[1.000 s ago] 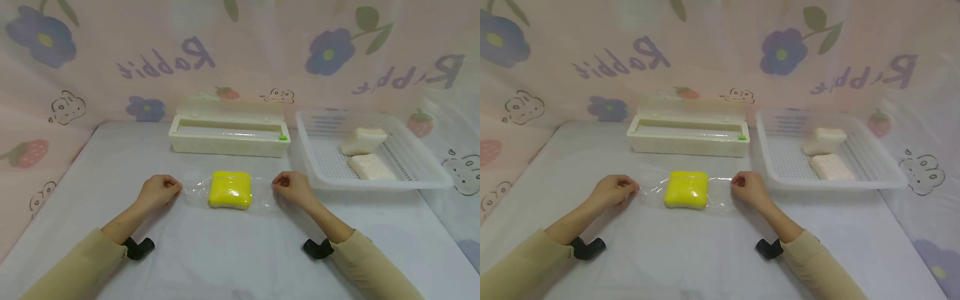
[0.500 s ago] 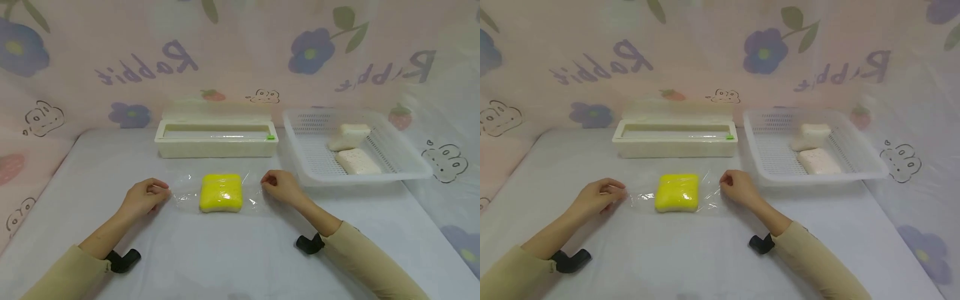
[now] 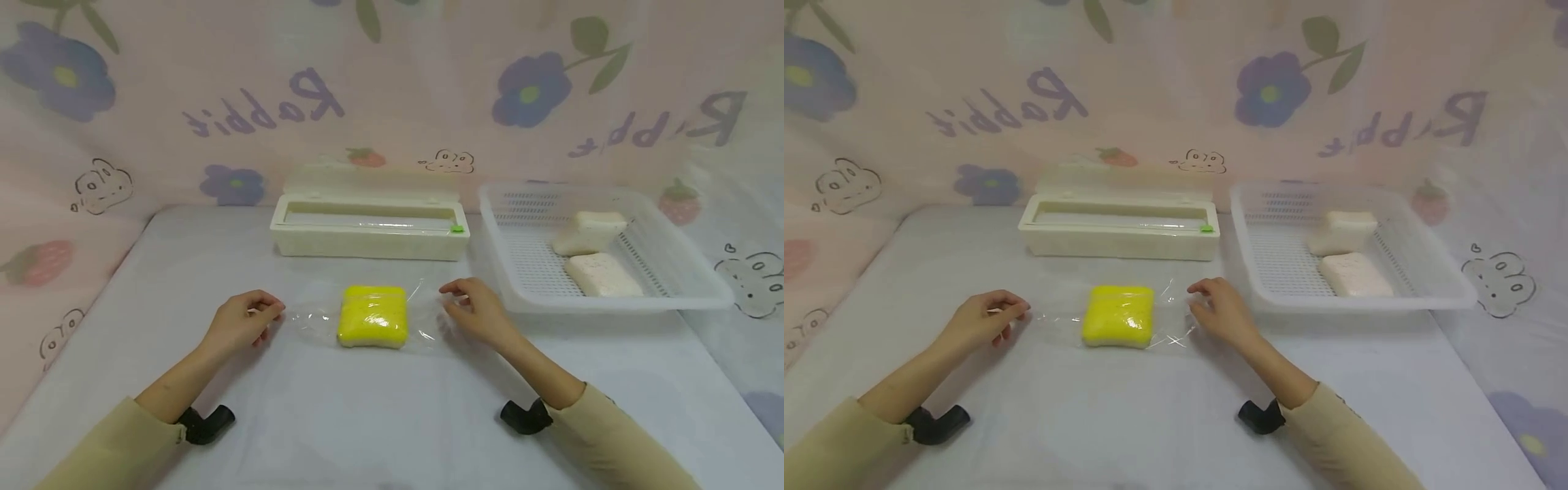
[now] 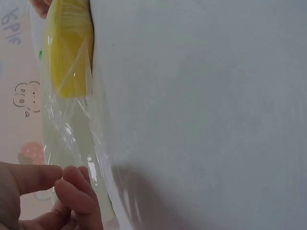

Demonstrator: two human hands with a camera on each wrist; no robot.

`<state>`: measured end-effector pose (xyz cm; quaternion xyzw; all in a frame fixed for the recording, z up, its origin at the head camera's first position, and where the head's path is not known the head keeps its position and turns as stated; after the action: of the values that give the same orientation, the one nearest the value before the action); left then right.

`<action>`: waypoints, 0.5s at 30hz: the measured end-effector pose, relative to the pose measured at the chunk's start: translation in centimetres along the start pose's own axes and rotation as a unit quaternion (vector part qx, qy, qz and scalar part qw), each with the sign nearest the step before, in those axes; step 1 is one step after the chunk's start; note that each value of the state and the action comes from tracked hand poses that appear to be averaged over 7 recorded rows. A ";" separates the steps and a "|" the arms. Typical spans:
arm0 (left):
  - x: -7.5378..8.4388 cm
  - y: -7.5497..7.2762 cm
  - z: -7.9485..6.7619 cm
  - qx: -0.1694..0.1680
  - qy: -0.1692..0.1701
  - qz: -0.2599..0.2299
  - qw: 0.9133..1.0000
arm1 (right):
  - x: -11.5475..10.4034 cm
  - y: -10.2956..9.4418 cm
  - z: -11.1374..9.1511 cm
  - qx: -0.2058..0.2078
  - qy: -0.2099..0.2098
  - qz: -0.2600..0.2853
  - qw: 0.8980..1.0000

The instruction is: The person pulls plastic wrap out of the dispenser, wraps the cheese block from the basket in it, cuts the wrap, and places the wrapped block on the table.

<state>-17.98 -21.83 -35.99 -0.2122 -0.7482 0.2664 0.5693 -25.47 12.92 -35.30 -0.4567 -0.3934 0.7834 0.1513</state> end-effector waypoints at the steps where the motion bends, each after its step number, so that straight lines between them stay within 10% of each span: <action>1: 0.2 0.0 0.0 0.009 0.009 0.007 1.000 | -0.2 0.0 -0.1 -0.001 -0.004 -0.002 1.000; 9: 2.4 -0.2 -0.6 0.088 0.074 0.043 0.992 | -1.4 0.1 0.8 0.036 -0.029 0.012 0.999; 15: 4.5 1.5 -0.8 0.081 0.162 0.077 0.980 | -1.8 0.5 0.2 -0.002 -0.041 0.020 0.999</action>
<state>-18.41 -17.72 -33.45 -0.2627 -0.6036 0.3317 0.6757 -24.56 11.42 -34.59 -0.4318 -0.3914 0.8039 0.1186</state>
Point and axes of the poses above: each hand's wrist, its own z-axis towards the middle knuckle, its own y-axis out of the palm, x = y × z, the point moved 7 cm from there along z, towards the middle knuckle, and after that the axes turned 6 degrees about -y, right-handed, at the moved point
